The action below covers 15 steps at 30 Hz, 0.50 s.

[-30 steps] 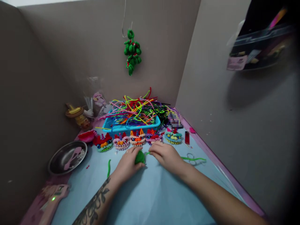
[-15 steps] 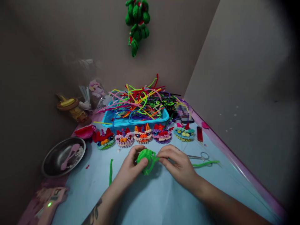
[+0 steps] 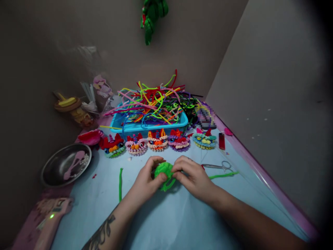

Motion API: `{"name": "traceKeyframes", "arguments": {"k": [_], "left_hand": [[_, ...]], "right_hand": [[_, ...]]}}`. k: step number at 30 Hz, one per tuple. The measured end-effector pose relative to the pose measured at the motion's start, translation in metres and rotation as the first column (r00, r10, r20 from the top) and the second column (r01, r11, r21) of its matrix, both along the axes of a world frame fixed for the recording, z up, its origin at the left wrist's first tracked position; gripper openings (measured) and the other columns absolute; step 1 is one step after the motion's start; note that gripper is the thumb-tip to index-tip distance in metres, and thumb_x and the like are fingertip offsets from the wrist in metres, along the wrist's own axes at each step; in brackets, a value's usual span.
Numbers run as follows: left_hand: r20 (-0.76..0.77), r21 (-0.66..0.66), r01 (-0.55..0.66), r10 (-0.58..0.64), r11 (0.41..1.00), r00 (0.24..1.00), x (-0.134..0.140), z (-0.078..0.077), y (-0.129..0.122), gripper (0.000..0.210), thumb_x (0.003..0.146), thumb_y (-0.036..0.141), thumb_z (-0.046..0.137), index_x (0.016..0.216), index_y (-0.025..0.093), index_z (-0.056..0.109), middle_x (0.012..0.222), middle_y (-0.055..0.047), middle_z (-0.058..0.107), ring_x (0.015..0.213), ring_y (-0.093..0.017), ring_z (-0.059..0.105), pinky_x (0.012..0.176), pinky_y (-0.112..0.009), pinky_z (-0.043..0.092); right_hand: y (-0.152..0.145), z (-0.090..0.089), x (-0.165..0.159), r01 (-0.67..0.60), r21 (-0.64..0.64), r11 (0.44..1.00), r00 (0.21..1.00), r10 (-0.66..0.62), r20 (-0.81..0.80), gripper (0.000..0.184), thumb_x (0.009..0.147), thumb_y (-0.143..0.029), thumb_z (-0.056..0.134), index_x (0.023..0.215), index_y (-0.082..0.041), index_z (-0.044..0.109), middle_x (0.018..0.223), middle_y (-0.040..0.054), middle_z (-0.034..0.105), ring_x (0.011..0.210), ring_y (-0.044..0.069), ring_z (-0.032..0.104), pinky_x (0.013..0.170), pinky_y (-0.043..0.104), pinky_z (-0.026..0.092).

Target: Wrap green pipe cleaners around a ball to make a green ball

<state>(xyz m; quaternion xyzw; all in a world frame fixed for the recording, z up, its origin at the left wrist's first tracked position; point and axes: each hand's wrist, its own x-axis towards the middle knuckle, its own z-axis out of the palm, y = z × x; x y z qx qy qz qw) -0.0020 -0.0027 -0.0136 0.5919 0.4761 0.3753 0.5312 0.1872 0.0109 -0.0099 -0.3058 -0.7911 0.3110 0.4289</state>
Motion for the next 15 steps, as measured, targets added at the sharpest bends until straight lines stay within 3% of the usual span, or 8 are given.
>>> {"name": "traceKeyframes", "arguments": {"k": [4, 7, 10, 15], "left_hand": [[-0.05, 0.051, -0.016, 0.019, 0.999, 0.999, -0.001, 0.0, -0.001, 0.043, 0.083, 0.047, 0.056, 0.112, 0.017, 0.046, 0.108, -0.012, 0.058, 0.1, -0.025, 0.058, 0.081, -0.036, 0.048], [-0.148, 0.213, -0.016, 0.048, 0.977, 0.988, -0.003, 0.006, -0.004, 0.033, 0.084, 0.037, 0.057, 0.111, 0.019, 0.049, 0.118, -0.013, 0.055, 0.111, -0.026, 0.054, 0.091, -0.04, 0.044], [-0.285, 0.376, 0.05, 0.064, 0.925, 0.956, -0.003, 0.012, -0.008, 0.011, 0.084, 0.027, 0.057, 0.093, 0.02, 0.057, 0.124, -0.011, 0.052, 0.121, -0.025, 0.047, 0.1, -0.042, 0.036], [-0.377, 0.406, 0.114, 0.052, 0.907, 0.925, 0.0, 0.016, -0.011, 0.01, 0.086, 0.02, 0.052, 0.086, 0.02, 0.062, 0.125, -0.011, 0.051, 0.122, -0.025, 0.045, 0.102, -0.044, 0.035]], "right_hand": [[0.0, 0.002, 0.002, -0.055, -0.03, 0.998, 0.998, 0.056, 0.03, 0.012, 0.086, -0.009, 0.049, 0.082, -0.019, 0.054, 0.079, 0.0031, 0.054, 0.076, 0.015, 0.054, 0.067, 0.026, 0.045], [0.001, 0.002, 0.003, -0.055, -0.046, 0.997, 0.998, 0.057, 0.041, 0.013, 0.086, -0.008, 0.048, 0.081, -0.02, 0.052, 0.078, 0.0026, 0.053, 0.076, 0.015, 0.052, 0.067, 0.026, 0.044], [0.001, 0.001, 0.002, -0.043, -0.054, 0.998, 0.997, 0.046, 0.057, 0.014, 0.085, -0.007, 0.046, 0.081, -0.02, 0.051, 0.078, 0.0023, 0.052, 0.076, 0.015, 0.052, 0.067, 0.026, 0.043], [0.002, 0.0, 0.001, -0.05, -0.025, 0.998, 0.997, 0.051, 0.052, 0.015, 0.085, -0.008, 0.046, 0.081, -0.02, 0.053, 0.077, 0.0028, 0.053, 0.077, 0.016, 0.053, 0.068, 0.027, 0.044]]}}
